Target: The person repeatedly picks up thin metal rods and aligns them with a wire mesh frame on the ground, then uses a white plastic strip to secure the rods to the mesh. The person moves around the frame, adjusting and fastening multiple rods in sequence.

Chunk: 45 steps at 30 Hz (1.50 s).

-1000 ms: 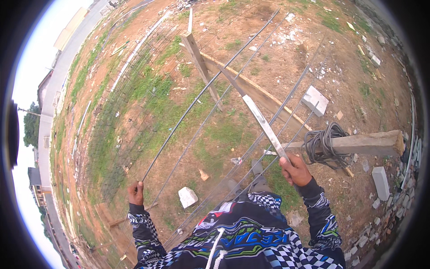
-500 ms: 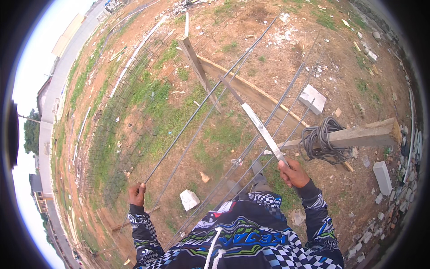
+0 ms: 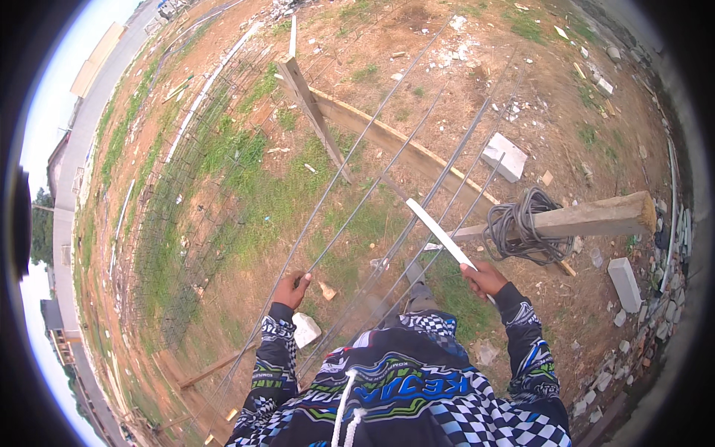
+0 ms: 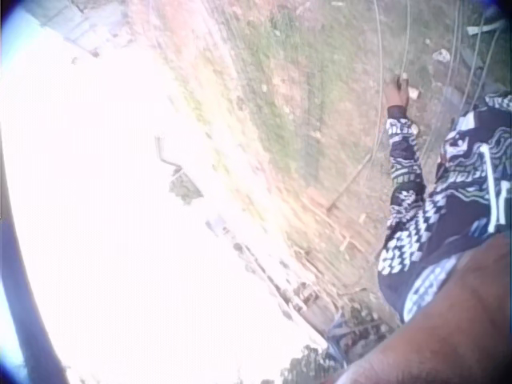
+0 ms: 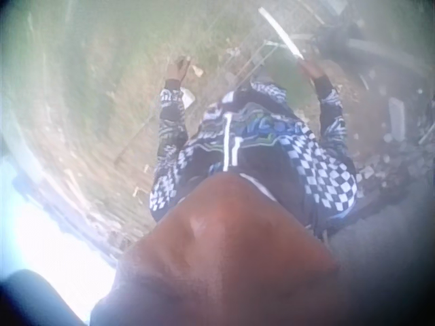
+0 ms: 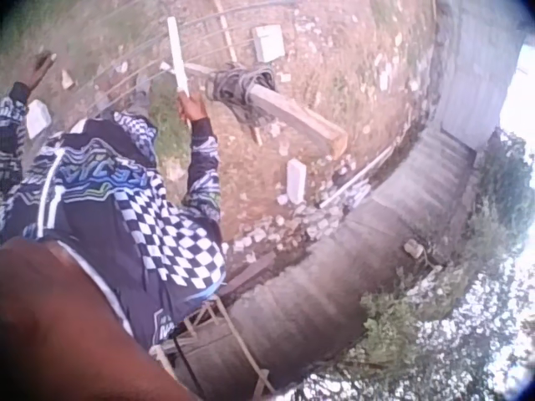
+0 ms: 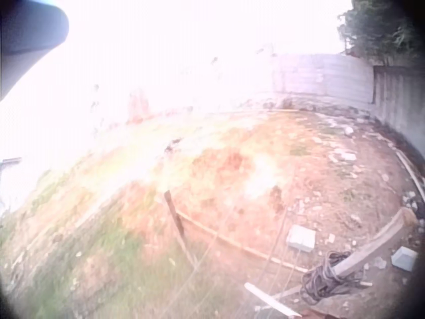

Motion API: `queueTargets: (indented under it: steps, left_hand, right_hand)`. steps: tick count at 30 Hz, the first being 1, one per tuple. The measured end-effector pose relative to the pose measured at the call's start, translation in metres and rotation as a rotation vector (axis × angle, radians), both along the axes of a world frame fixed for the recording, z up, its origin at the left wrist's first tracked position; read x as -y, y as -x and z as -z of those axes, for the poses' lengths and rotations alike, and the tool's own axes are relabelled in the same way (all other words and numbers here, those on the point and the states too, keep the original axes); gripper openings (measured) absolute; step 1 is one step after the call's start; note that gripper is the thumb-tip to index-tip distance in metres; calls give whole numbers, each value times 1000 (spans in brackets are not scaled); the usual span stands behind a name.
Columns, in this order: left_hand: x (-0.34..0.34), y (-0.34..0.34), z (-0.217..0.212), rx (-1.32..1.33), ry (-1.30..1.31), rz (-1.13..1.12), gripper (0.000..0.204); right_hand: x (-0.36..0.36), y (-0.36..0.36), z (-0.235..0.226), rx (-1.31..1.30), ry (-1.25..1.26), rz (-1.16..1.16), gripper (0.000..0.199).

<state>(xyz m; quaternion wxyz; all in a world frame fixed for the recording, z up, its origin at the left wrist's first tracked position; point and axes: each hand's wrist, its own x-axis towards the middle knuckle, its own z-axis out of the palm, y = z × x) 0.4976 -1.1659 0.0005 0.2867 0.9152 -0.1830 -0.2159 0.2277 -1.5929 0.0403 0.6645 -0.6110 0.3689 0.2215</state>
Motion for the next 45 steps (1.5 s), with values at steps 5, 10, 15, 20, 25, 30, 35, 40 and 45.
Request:
queueTargets:
  steps: [5,10,15,20,25,30,35,40,45]
  left_hand:
    - [29,9,13,194,-8,-133,44]
    - [-22,32,-14,227,-84,-156,46]
    - [-112,46,-45,180,-102,-185,44]
    - [-157,46,-80,177,-20,-277,42]
    - [-168,57,-102,185,-41,-254,39]
    - [-159,68,-130,224,-3,-245,40]
    - [-178,66,-154,221,2,-236,44]
    - [-181,55,-185,235,-9,-229,56]
    - [-188,52,-187,328,23,-188,54]
  right_hand:
    - [10,-11,-40,75,84,-95,32]
    - [19,11,-35,163,-28,-71,31]
    - [22,4,-52,288,56,43,33]
    - [41,-10,-79,376,105,19,35]
    - [49,-22,-89,467,96,-39,35]
    - [51,-37,-102,488,113,-115,35]
    - [60,-39,-106,519,60,-106,34]
    - [65,-34,-115,543,28,-74,32]
    - [68,-30,-129,517,49,-91,33]
